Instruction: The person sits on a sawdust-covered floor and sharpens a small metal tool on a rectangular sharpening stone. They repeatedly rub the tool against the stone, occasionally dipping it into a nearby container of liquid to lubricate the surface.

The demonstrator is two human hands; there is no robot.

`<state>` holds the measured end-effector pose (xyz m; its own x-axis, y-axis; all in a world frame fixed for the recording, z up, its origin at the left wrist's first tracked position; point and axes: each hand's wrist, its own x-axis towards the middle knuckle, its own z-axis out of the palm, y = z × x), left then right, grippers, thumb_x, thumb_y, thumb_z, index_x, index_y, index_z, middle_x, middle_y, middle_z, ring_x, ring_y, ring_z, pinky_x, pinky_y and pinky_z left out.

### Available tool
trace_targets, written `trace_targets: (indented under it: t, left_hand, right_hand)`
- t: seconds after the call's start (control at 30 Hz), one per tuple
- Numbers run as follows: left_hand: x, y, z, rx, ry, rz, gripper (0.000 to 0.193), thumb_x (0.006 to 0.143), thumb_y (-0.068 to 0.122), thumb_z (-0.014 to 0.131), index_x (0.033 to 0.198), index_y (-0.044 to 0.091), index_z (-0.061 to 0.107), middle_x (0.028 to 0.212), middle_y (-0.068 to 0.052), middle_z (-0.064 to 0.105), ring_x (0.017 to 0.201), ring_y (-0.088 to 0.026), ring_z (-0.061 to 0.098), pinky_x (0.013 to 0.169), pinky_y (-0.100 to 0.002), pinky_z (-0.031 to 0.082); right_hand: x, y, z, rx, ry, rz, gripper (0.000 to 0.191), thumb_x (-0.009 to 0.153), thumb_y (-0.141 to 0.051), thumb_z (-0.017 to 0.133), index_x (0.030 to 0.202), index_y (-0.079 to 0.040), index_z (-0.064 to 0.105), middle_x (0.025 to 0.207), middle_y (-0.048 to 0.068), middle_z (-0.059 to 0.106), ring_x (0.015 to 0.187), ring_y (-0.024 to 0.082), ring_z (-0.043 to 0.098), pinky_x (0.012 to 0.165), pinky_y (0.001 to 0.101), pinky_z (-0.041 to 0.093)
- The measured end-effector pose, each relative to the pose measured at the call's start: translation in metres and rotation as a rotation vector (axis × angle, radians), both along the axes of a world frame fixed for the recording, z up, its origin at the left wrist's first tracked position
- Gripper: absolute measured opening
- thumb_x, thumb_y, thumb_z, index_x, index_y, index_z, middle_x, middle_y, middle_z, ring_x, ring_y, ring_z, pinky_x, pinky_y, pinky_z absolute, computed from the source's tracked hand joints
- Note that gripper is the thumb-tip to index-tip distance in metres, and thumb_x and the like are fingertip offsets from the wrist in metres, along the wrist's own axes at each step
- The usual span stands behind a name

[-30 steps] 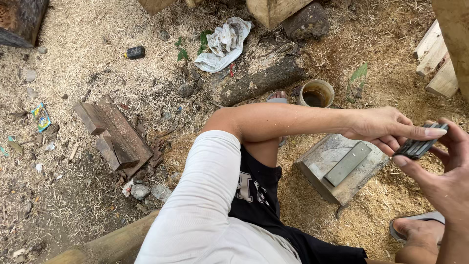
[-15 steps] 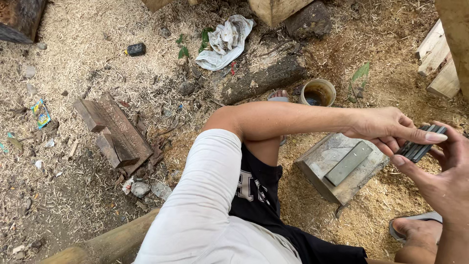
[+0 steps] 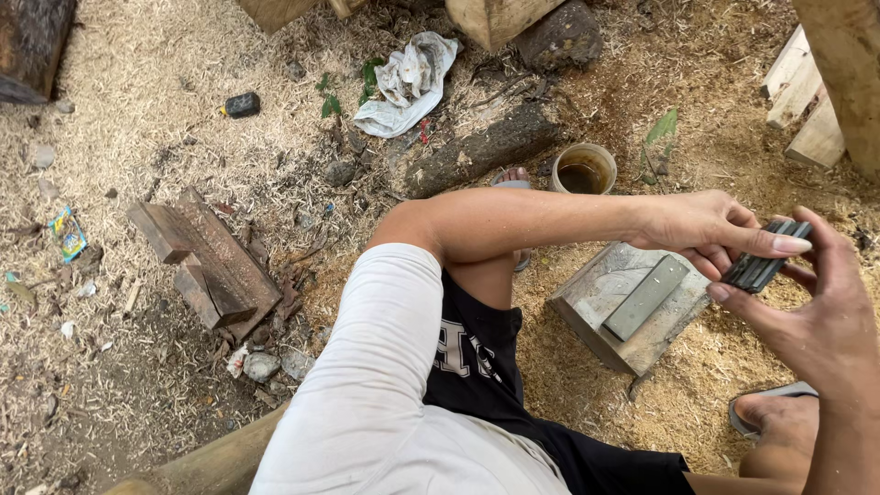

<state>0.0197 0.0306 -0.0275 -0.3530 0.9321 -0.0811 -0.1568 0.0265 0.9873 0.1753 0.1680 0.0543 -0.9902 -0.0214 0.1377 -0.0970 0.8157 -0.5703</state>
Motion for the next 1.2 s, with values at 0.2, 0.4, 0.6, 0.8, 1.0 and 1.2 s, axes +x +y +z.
trace_targets:
  t: [0.2, 0.4, 0.6, 0.8, 1.0, 1.2]
  left_hand:
    - [0.003, 0.000, 0.007, -0.021, -0.010, -0.004, 0.091, 0.068, 0.077, 0.075, 0.107, -0.006, 0.071, 0.081, -0.011, 0.074, 0.066, -0.016, 0.075, 0.061, -0.027, 0.067]
    - [-0.002, -0.004, 0.013, -0.013, 0.004, 0.044, 0.094, 0.067, 0.078, 0.074, 0.111, -0.005, 0.068, 0.088, -0.012, 0.077, 0.075, -0.017, 0.082, 0.066, -0.026, 0.070]
    - [0.000, -0.012, 0.019, -0.042, 0.085, 0.061, 0.094, 0.067, 0.078, 0.073, 0.111, -0.004, 0.070, 0.088, -0.011, 0.076, 0.076, -0.015, 0.080, 0.067, -0.025, 0.069]
    - [0.007, -0.014, 0.024, -0.075, 0.108, 0.061, 0.094, 0.066, 0.077, 0.073, 0.115, -0.002, 0.067, 0.092, -0.010, 0.076, 0.080, -0.015, 0.079, 0.070, -0.026, 0.068]
    - [0.009, -0.012, 0.024, -0.115, 0.264, 0.012, 0.096, 0.067, 0.080, 0.070, 0.120, -0.001, 0.066, 0.096, -0.010, 0.077, 0.087, -0.015, 0.082, 0.072, -0.029, 0.068]
    - [0.005, -0.012, 0.023, -0.127, 0.233, 0.081, 0.102, 0.064, 0.084, 0.069, 0.119, -0.002, 0.069, 0.095, -0.014, 0.078, 0.085, -0.021, 0.081, 0.070, -0.031, 0.071]
  right_hand:
    - [0.003, 0.006, -0.001, 0.090, 0.013, 0.011, 0.100, 0.068, -0.035, 0.091, 0.150, 0.001, 0.046, 0.136, 0.024, 0.056, 0.122, 0.036, 0.066, 0.105, 0.0450, 0.058]
    - [0.007, 0.020, -0.008, -0.327, 0.148, 0.028, 0.072, 0.090, -0.032, 0.074, 0.146, 0.005, 0.049, 0.134, 0.021, 0.058, 0.117, 0.026, 0.063, 0.092, 0.0349, 0.056]
    - [0.009, 0.033, -0.031, -0.348, 0.024, -0.154, 0.025, 0.115, -0.023, 0.067, 0.120, 0.001, 0.069, 0.095, 0.007, 0.070, 0.081, 0.009, 0.062, 0.066, 0.0227, 0.049]
    - [0.008, 0.032, -0.036, -0.402, -0.056, -0.249, 0.027, 0.111, -0.026, 0.064, 0.114, 0.001, 0.069, 0.087, 0.005, 0.068, 0.067, 0.009, 0.057, 0.055, 0.0248, 0.045]
    - [0.001, 0.033, -0.042, -0.823, -0.253, -0.243, 0.027, 0.114, -0.023, 0.065, 0.107, 0.003, 0.066, 0.087, 0.007, 0.066, 0.073, 0.012, 0.062, 0.066, 0.0247, 0.050]
    - [-0.002, 0.044, -0.057, -0.712, -0.206, -0.150, 0.028, 0.118, -0.022, 0.054, 0.113, 0.003, 0.066, 0.090, 0.010, 0.067, 0.076, 0.015, 0.063, 0.070, 0.0289, 0.052]
